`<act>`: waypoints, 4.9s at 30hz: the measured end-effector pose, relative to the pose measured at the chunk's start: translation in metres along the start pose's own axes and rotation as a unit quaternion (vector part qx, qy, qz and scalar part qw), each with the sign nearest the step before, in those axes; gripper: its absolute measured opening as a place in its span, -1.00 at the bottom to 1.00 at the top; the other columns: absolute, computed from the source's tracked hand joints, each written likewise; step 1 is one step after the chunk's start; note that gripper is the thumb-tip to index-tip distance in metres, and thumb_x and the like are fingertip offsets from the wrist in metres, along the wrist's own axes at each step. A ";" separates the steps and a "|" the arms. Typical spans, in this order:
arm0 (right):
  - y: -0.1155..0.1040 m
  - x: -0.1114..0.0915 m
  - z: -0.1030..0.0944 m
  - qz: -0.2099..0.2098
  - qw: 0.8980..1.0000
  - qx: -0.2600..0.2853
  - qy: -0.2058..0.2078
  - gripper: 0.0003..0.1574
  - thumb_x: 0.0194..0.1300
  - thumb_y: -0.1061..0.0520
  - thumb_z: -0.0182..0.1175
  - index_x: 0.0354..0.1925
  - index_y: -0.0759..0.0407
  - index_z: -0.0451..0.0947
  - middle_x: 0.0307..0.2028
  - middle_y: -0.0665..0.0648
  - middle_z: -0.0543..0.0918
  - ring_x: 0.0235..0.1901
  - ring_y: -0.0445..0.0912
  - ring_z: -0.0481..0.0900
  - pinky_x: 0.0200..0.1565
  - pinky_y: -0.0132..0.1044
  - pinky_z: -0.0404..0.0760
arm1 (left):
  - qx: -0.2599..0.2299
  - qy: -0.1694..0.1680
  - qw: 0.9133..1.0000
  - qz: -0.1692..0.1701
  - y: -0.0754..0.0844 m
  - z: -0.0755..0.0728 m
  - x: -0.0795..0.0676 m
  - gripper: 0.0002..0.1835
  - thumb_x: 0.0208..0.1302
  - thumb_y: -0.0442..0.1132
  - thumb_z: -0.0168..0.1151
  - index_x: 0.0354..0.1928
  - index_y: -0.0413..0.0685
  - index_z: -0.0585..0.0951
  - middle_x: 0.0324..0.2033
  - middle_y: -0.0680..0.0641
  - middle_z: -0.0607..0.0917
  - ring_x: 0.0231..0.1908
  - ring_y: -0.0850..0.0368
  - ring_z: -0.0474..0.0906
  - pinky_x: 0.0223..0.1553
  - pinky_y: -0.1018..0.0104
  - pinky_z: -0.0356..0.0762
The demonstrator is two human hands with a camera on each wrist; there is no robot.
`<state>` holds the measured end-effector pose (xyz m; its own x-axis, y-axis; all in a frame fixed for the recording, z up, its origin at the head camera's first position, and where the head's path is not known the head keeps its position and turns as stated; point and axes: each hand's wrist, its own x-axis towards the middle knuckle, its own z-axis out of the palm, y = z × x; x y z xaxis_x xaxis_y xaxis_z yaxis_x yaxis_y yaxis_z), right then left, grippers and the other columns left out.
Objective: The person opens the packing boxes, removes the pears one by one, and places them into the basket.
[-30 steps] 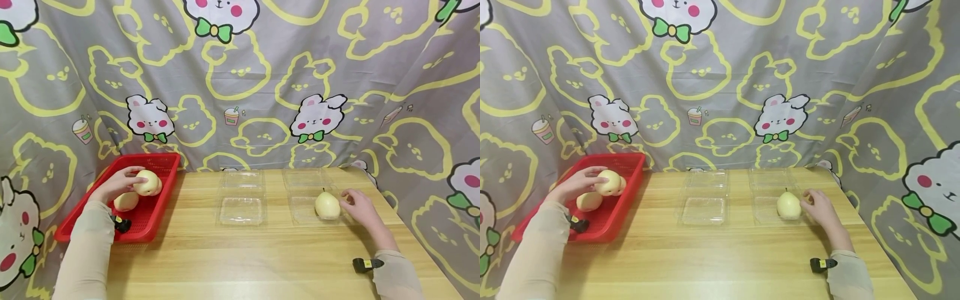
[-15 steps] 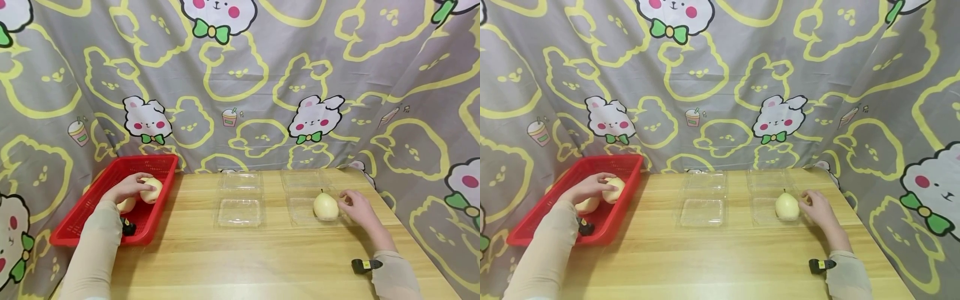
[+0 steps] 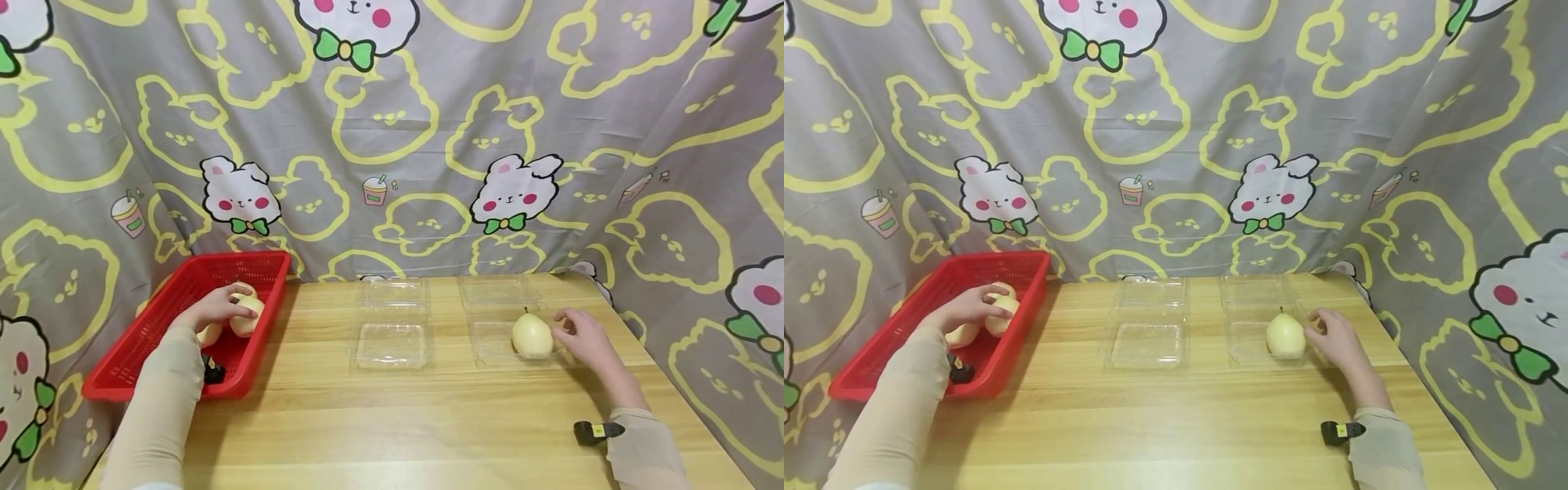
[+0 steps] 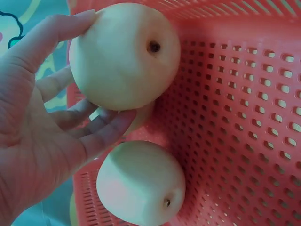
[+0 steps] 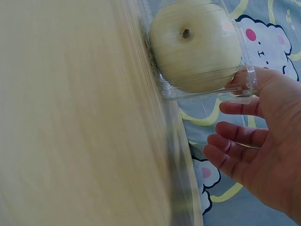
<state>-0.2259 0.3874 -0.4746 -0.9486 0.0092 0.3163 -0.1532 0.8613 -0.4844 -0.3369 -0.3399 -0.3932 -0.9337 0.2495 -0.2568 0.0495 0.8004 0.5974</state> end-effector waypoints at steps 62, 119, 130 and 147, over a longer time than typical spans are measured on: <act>-0.005 0.000 -0.005 0.006 1.000 0.001 -0.022 -0.69 0.24 0.15 0.19 -0.10 0.31 0.53 -0.32 0.29 0.56 -0.32 0.05 0.50 -0.28 -0.13 0.46 | -0.143 0.148 0.974 0.099 0.067 -0.028 -0.083 -0.50 0.40 -0.01 0.12 0.32 0.10 0.33 -0.05 0.37 0.53 -0.10 0.53 0.55 -0.14 0.58 0.59; -0.012 0.000 -0.013 0.011 0.993 -0.101 -0.057 -0.67 0.31 -0.07 0.16 -0.13 0.15 0.55 -0.11 0.37 0.56 -0.13 0.26 0.50 -0.20 0.17 0.51 | -0.300 -0.002 0.913 0.276 0.285 0.149 0.008 -0.51 0.38 -0.18 0.18 0.32 0.15 0.39 0.18 -0.11 0.55 0.20 -0.02 0.49 0.25 0.03 0.43; -0.012 0.000 -0.013 0.022 0.993 -0.091 -0.066 -0.67 0.32 -0.07 0.16 -0.12 0.14 0.54 -0.10 0.37 0.54 -0.13 0.24 0.49 -0.21 0.15 0.51 | -0.319 -0.041 0.907 0.273 0.311 0.195 0.026 -0.50 0.36 -0.15 0.19 0.32 0.13 0.39 0.21 -0.11 0.52 0.22 -0.05 0.47 0.24 0.12 0.46; -0.011 0.000 -0.014 0.022 0.995 -0.079 -0.063 -0.64 0.32 -0.09 0.15 -0.11 0.15 0.54 -0.12 0.36 0.54 -0.14 0.24 0.49 -0.21 0.15 0.50 | -0.358 -0.085 0.906 0.210 0.342 0.262 0.052 -0.50 0.31 -0.11 0.25 0.28 0.11 0.45 0.15 -0.07 0.56 0.07 0.13 0.53 0.15 0.02 0.52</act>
<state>-0.2202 0.3850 -0.4580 -0.9819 -0.0070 0.1893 -0.0758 0.9303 -0.3588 -0.2758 0.0897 -0.4019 -0.8146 0.5792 0.0297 0.0876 0.0723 0.9935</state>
